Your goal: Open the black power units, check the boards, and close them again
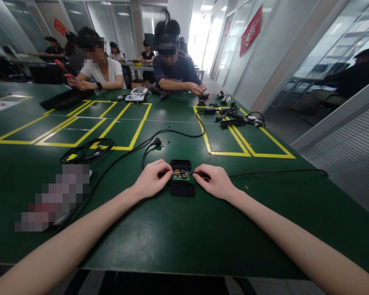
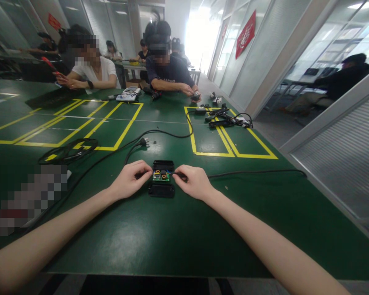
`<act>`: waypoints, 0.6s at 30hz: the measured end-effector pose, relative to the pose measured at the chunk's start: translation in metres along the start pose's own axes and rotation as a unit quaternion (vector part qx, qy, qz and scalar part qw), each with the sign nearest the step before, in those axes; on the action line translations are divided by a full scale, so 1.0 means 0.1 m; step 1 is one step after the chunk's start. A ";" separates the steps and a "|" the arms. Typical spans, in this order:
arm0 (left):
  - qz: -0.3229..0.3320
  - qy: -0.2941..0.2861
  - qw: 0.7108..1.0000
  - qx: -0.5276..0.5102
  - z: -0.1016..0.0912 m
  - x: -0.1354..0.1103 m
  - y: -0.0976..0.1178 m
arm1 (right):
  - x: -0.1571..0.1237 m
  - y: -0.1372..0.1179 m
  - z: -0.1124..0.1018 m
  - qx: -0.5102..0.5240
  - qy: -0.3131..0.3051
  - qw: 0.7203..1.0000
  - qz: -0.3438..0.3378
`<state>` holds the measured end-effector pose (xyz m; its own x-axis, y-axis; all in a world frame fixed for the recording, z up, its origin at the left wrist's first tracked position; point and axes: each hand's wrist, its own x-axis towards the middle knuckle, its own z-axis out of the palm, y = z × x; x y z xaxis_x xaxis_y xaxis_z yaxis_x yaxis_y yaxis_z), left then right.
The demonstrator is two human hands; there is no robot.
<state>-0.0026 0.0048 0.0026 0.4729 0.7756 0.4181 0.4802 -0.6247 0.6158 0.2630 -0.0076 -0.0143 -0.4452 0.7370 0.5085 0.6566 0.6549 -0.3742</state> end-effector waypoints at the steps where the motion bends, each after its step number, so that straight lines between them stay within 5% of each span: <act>1: -0.001 0.001 1.000 -0.005 0.00 0.00 0.00 | 0.00 -0.01 -0.01 0.001 0.009 1.000 -0.011; 8: 0.021 -0.014 0.999 -0.046 -0.05 -0.03 0.05 | -0.03 -0.10 -0.09 0.036 0.083 0.988 -0.127; 18: 0.098 -0.086 0.990 -0.048 -0.06 -0.06 0.04 | -0.06 -0.07 -0.12 0.060 -0.013 0.987 -0.151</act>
<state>-0.0079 -0.0015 0.0061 0.6733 0.6080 0.4207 0.2976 -0.7437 0.5986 0.2683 -0.0187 -0.0057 -0.6263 0.5085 0.5909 0.4161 0.8590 -0.2983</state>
